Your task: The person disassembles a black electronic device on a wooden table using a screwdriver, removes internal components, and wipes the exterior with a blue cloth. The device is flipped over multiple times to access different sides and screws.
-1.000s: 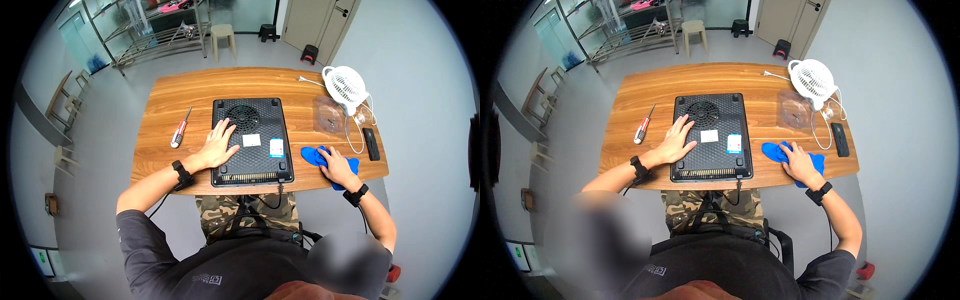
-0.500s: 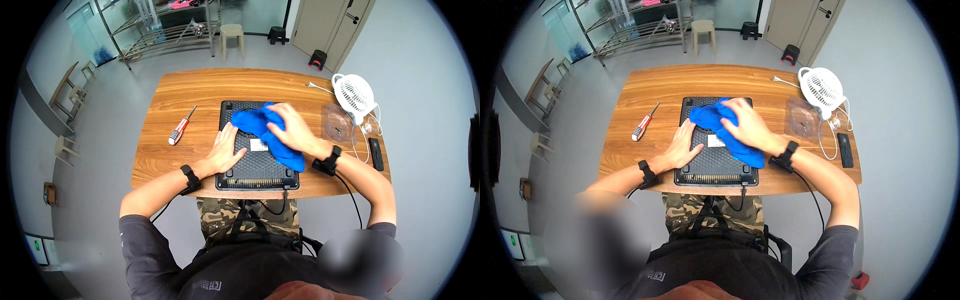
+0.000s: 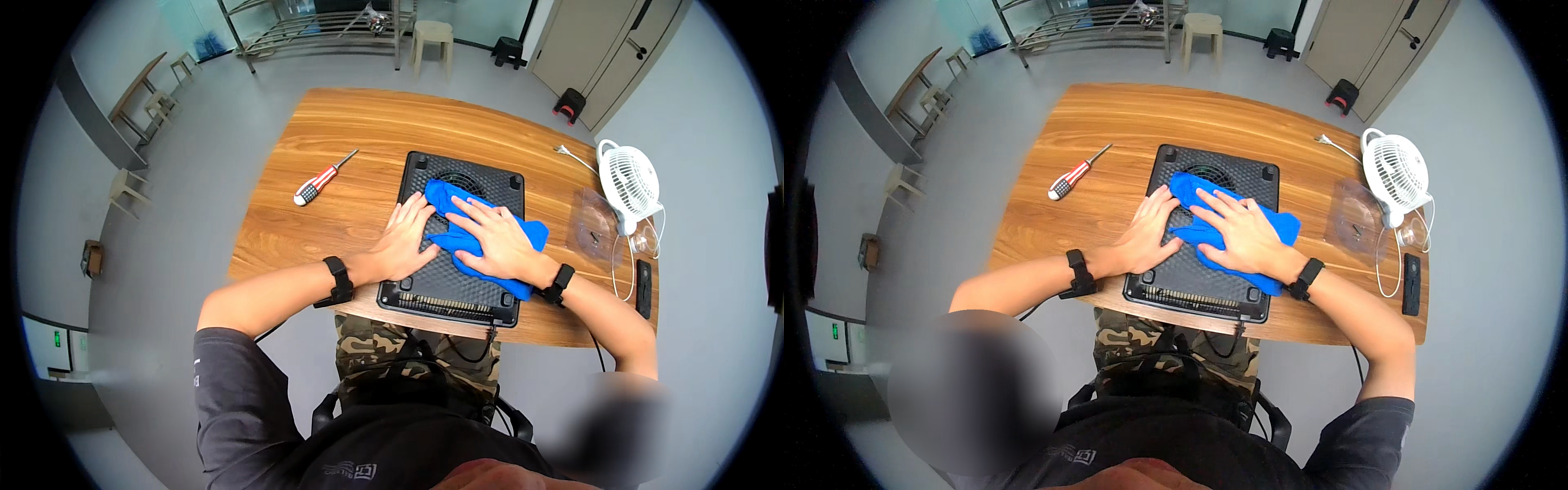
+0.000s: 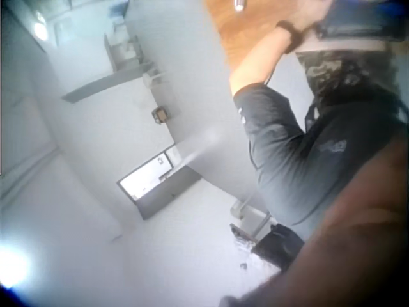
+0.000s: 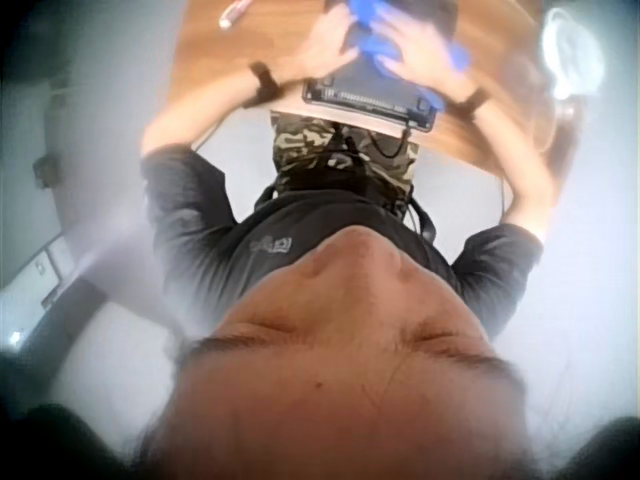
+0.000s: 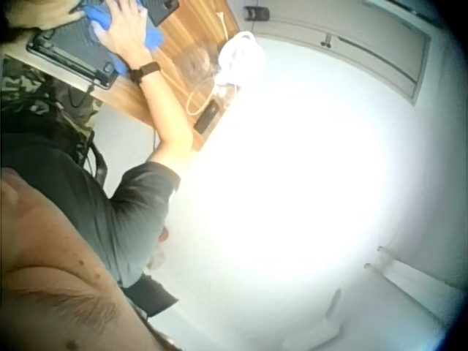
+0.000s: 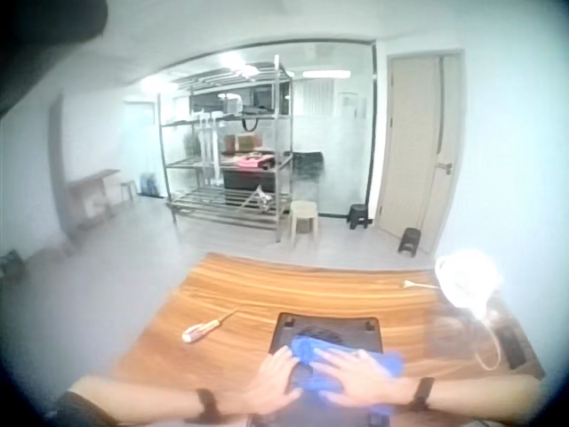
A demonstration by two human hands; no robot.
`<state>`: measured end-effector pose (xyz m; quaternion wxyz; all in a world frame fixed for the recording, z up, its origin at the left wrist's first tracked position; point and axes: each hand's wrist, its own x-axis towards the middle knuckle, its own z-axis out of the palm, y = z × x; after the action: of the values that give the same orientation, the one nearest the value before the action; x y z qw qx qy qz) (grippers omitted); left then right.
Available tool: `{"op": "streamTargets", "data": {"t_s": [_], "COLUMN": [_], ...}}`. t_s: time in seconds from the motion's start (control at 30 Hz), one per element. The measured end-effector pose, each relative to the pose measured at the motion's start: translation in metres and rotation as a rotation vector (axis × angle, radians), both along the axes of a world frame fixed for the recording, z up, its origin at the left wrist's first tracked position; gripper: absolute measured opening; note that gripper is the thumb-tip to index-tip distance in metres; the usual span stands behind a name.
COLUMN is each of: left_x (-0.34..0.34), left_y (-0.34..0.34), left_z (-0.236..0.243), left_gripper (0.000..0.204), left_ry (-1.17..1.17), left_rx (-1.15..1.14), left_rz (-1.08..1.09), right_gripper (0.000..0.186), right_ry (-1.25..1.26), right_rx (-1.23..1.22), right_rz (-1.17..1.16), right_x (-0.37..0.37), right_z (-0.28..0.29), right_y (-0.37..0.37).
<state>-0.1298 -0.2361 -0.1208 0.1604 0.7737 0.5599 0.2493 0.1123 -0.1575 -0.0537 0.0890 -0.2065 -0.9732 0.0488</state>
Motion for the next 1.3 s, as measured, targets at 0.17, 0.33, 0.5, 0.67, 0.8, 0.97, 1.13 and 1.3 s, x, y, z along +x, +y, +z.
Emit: {"op": "streamTargets", "data": {"t_s": [0.17, 0.33, 0.5, 0.67, 0.8, 0.97, 1.13, 1.3], "left_x": [-0.001, -0.001, -0.001, -0.001, -0.001, -0.001, 0.000, -0.001], "left_y": [-0.001, 0.000, -0.002, 0.001, 0.002, 0.001, 0.002, 0.003], "left_z": [0.005, 0.006, 0.005, 0.003, 0.000, -0.001, 0.000, -0.001], "left_gripper": [0.074, 0.071, 0.071, 0.071, 0.072, 0.071, 0.070, 0.070], "left_ry": [0.006, 0.029, 0.041, 0.056, 0.066, 0.065, 0.069, 0.094], "left_rx": [0.011, 0.028, 0.030, 0.030, 0.030, 0.032, 0.028, 0.034], "left_rz": [-0.027, -0.054, -0.046, -0.056, -0.054, -0.051, -0.056, -0.046], "right_gripper": [0.070, 0.069, 0.065, 0.060, 0.062, 0.067, 0.046, 0.038], "right_ry": [-0.006, -0.036, -0.009, 0.055, 0.060, 0.158, 0.036, 0.007], "right_rx": [0.012, -0.070, 0.013, 0.131, 0.143, 0.184, 0.195, 0.141], "right_rz": [-0.054, -0.120, -0.122, -0.201, -0.265, -0.438, -0.443, -0.448], "right_x": [-0.007, -0.009, -0.014, -0.015, -0.015, -0.016, -0.015, -0.016], "right_z": [-0.004, -0.001, -0.006, -0.012, -0.017, -0.028, -0.034, -0.031], "right_y": [0.012, 0.039, 0.037, 0.057, 0.073, 0.084, 0.093, 0.094]}}
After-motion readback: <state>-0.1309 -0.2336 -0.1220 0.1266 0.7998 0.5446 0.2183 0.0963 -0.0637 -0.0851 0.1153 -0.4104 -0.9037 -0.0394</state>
